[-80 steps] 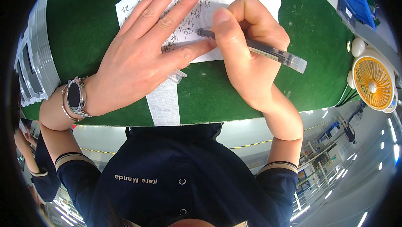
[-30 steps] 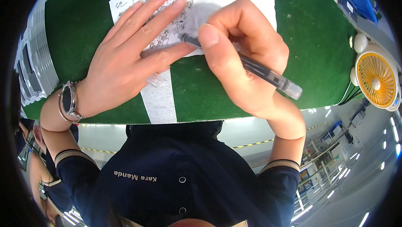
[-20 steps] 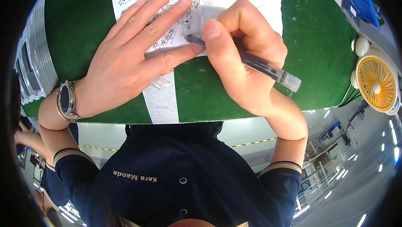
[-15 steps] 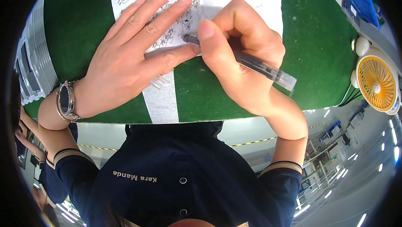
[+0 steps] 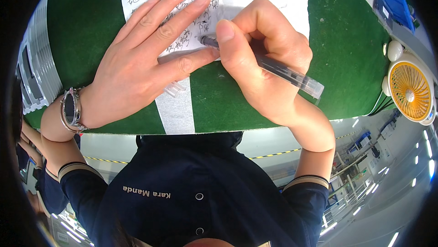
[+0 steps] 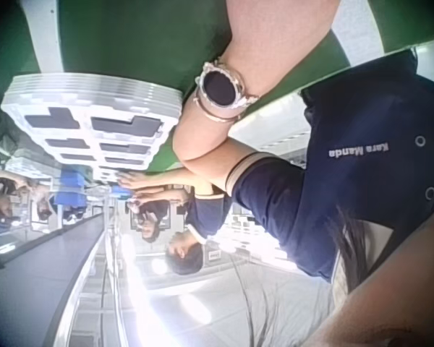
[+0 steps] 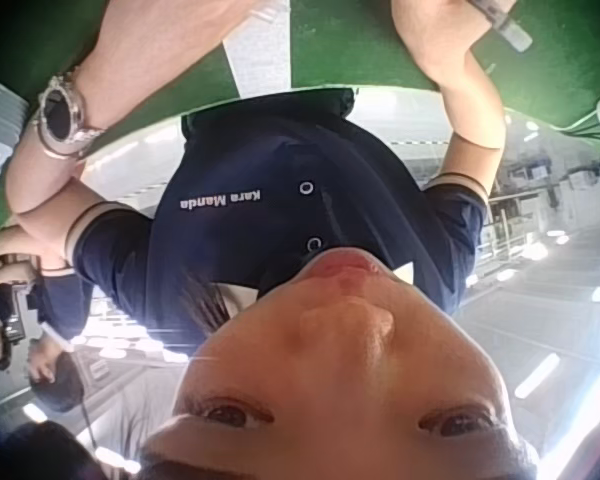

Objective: The recorder is writing handwritten notes or logs on a small piece of white paper at a factory workbench using a pen.

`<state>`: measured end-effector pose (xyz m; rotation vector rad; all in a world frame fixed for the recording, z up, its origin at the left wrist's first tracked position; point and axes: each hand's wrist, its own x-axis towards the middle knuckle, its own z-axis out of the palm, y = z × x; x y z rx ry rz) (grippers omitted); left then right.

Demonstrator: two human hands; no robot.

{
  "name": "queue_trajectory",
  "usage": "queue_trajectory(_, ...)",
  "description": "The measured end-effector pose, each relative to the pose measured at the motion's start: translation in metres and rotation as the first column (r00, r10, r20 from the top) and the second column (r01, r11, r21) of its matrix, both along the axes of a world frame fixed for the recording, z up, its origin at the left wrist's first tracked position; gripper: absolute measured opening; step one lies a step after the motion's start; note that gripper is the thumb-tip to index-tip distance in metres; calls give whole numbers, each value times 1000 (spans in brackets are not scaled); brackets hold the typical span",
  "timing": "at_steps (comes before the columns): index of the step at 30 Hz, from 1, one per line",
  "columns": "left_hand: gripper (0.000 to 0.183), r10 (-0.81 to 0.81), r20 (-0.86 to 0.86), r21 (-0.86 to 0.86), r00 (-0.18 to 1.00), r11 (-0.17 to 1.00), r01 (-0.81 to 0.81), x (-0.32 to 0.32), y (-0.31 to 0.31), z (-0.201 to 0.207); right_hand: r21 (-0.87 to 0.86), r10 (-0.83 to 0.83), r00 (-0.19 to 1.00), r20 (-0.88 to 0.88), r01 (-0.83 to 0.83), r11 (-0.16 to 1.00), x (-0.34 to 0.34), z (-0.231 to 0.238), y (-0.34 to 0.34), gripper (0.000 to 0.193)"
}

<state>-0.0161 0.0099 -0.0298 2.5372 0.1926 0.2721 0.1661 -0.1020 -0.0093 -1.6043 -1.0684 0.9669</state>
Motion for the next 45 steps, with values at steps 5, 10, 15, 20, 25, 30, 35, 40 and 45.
queue_trajectory(5,37,2,-1,0,1000,1000,-2,0,0,0,16,4,998,58,-5,1000,0,-3,0,19)
queue_trajectory(10,37,2,0,-6,1000,1000,-2,0,0,0,3,14,999,34,-14,1000,2,-3,-1,18)
queue_trajectory(15,37,-1,3,-2,1000,1000,1,0,0,-1,-30,-11,999,35,12,999,-2,1,0,19)
queue_trajectory(20,36,1,4,-12,1000,1000,-1,0,0,-1,-12,4,999,43,-3,1000,1,-1,0,20)
queue_trajectory(25,37,0,8,-24,1000,1000,1,0,0,-1,-28,32,998,54,-31,999,4,-1,-1,21)
queue_trajectory(30,40,-10,-5,-2,1000,1000,10,1,1,0,-4,-36,999,5,36,999,-1,-2,1,22)
queue_trajectory(35,41,-13,-4,0,1000,1000,13,1,2,0,50,-90,995,-48,92,994,0,-3,3,23)
queue_trajectory(40,41,-10,-4,-6,1000,1000,10,1,1,0,29,-101,994,-36,102,994,-1,-1,3,23)
queue_trajectory(45,40,-5,3,4,1000,1000,5,1,1,-1,12,-62,998,-14,63,998,-1,-1,2,23)
